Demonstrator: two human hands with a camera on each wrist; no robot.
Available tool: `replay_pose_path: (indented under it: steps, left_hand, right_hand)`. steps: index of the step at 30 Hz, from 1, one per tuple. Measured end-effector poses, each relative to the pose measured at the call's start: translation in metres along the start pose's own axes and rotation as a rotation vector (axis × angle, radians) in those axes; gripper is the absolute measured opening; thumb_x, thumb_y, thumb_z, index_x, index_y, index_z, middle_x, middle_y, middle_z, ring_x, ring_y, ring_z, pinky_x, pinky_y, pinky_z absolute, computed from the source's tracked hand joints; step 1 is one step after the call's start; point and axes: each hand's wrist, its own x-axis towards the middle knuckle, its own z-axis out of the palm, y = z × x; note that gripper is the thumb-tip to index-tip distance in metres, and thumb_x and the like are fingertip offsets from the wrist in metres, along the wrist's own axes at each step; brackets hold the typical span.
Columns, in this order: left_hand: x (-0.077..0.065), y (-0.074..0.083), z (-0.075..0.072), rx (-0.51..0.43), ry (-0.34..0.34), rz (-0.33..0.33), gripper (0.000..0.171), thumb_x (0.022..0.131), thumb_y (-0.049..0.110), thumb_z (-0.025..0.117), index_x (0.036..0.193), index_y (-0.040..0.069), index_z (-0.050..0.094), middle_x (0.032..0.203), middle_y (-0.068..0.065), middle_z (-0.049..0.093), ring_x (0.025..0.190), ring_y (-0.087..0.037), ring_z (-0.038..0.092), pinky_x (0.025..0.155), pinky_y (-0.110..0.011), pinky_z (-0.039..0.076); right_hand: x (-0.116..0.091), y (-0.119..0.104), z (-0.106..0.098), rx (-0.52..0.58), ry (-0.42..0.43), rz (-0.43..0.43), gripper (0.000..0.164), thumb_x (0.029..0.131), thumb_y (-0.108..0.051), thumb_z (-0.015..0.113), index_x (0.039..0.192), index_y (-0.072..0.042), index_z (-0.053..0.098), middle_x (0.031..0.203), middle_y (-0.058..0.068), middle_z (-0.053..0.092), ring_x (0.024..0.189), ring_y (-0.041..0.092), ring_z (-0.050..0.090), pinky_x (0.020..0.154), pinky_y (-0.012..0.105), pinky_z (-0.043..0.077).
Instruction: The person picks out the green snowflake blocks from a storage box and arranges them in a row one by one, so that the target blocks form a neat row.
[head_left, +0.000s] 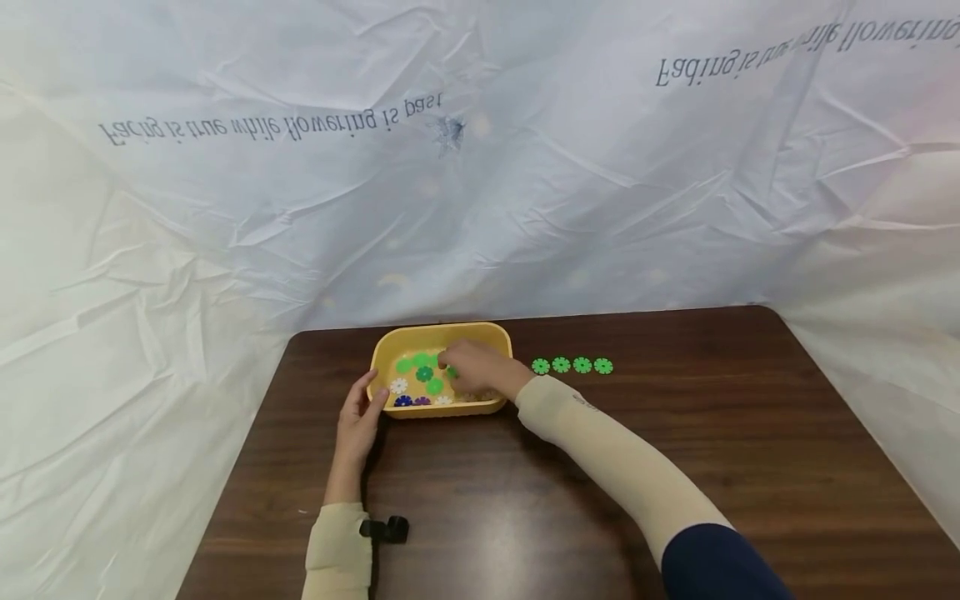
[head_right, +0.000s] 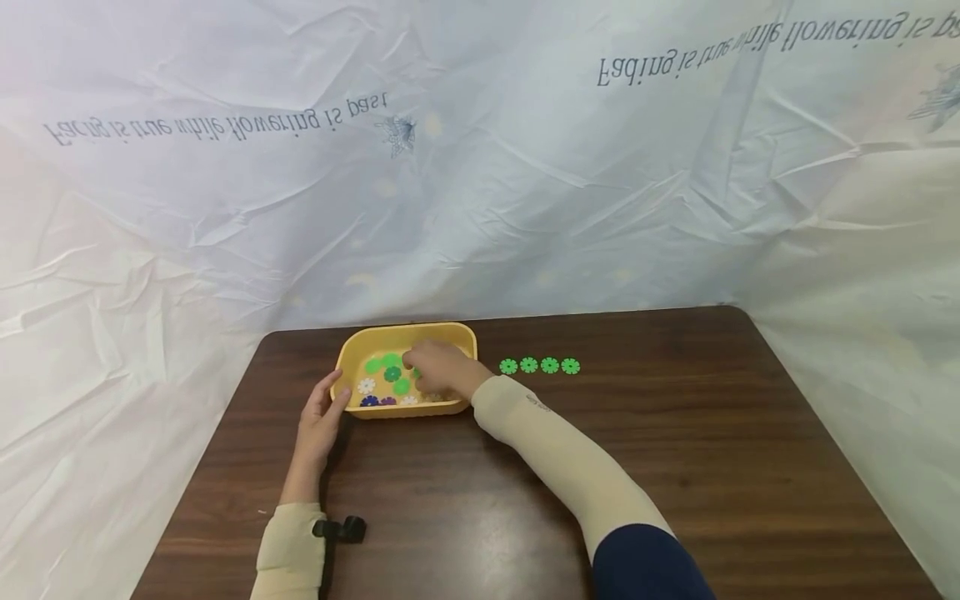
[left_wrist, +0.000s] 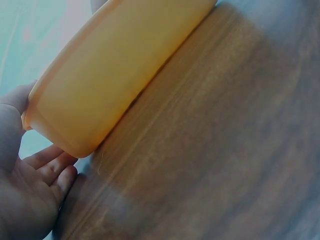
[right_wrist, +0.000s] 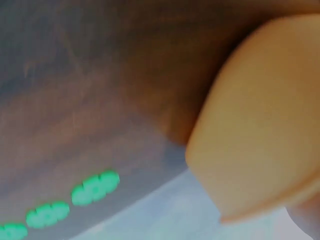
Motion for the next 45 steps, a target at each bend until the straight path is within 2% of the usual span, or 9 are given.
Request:
replay_pose_path:
  steps: [1,3,8,14,18,27,31,35,45]
  left_hand:
    - [-0.001,0.000,0.000,0.001,0.004,-0.002,0.051,0.109,0.027,0.062,0.155,0.009,0.050,0.167,-0.015,0.037,0.157,-0.032,0.026,0.126,-0.051,0.024]
    - [-0.002,0.000,0.000,0.000,0.011,-0.007,0.051,0.108,0.027,0.062,0.155,0.009,0.050,0.167,-0.016,0.036,0.157,-0.032,0.026,0.126,-0.051,0.023]
    - [-0.003,0.001,0.000,0.004,0.017,-0.006,0.052,0.108,0.028,0.063,0.155,0.009,0.051,0.167,-0.016,0.037,0.157,-0.034,0.027,0.126,-0.051,0.024]
    - [-0.003,0.002,0.001,0.003,0.009,-0.011,0.052,0.108,0.027,0.063,0.155,0.008,0.050,0.167,-0.016,0.037,0.157,-0.032,0.027,0.126,-0.050,0.024]
    - [-0.005,0.004,0.000,0.005,-0.003,-0.039,0.053,0.109,0.025,0.062,0.157,0.008,0.048,0.169,-0.015,0.034,0.159,-0.031,0.023,0.128,-0.048,0.021]
    - [-0.020,0.041,0.001,-0.001,-0.029,-0.054,0.054,0.109,0.017,0.060,0.157,-0.001,0.043,0.169,-0.024,0.030,0.158,-0.040,0.021,0.127,-0.054,0.020]
    - [-0.019,0.043,0.002,0.004,-0.034,-0.047,0.055,0.109,0.016,0.059,0.158,-0.002,0.041,0.169,-0.025,0.028,0.158,-0.041,0.020,0.127,-0.056,0.019]
    - [-0.019,0.043,0.002,-0.017,-0.036,-0.035,0.053,0.108,0.015,0.060,0.156,-0.001,0.045,0.168,-0.022,0.032,0.158,-0.037,0.022,0.126,-0.054,0.022]
    - [-0.016,0.043,0.002,-0.011,-0.036,-0.026,0.051,0.108,0.016,0.060,0.155,0.000,0.047,0.168,-0.020,0.034,0.158,-0.035,0.023,0.125,-0.053,0.026]
  right_hand:
    - [-0.002,0.001,-0.003,0.010,-0.001,-0.011,0.028,0.102,-0.010,0.065,0.129,-0.006,0.072,0.129,0.010,0.069,0.119,0.026,0.064,0.097,0.038,0.055]
    - [-0.005,0.002,-0.009,0.022,-0.005,-0.033,0.031,0.104,-0.012,0.065,0.133,-0.003,0.070,0.133,0.013,0.067,0.123,0.028,0.063,0.101,0.040,0.054]
    - [-0.021,0.007,-0.023,0.028,-0.012,-0.071,0.030,0.104,-0.013,0.066,0.132,-0.003,0.073,0.129,0.012,0.067,0.119,0.028,0.063,0.099,0.041,0.054]
    - [-0.048,0.010,-0.036,0.026,0.005,-0.091,0.024,0.102,-0.010,0.066,0.123,-0.006,0.077,0.118,0.009,0.065,0.105,0.025,0.061,0.089,0.040,0.053]
    - [-0.064,0.013,-0.042,0.066,0.024,-0.068,0.027,0.100,-0.007,0.065,0.125,-0.005,0.075,0.122,0.010,0.066,0.111,0.026,0.062,0.093,0.042,0.053]
    - [-0.091,0.032,-0.049,0.060,0.094,-0.056,0.025,0.098,-0.005,0.068,0.122,-0.005,0.075,0.122,0.011,0.066,0.109,0.028,0.065,0.091,0.042,0.055]
    - [-0.103,0.045,-0.048,0.068,0.130,-0.027,0.025,0.098,-0.005,0.068,0.122,-0.004,0.076,0.119,0.010,0.067,0.100,0.023,0.064,0.084,0.039,0.055]
    - [-0.118,0.060,-0.047,0.090,0.154,0.029,0.026,0.098,-0.004,0.069,0.123,-0.003,0.075,0.115,0.008,0.068,0.086,0.018,0.058,0.076,0.037,0.052]
    - [-0.154,0.098,-0.050,0.063,0.184,0.123,0.026,0.095,-0.004,0.070,0.121,0.000,0.075,0.118,0.015,0.069,0.089,0.024,0.061,0.077,0.043,0.052]
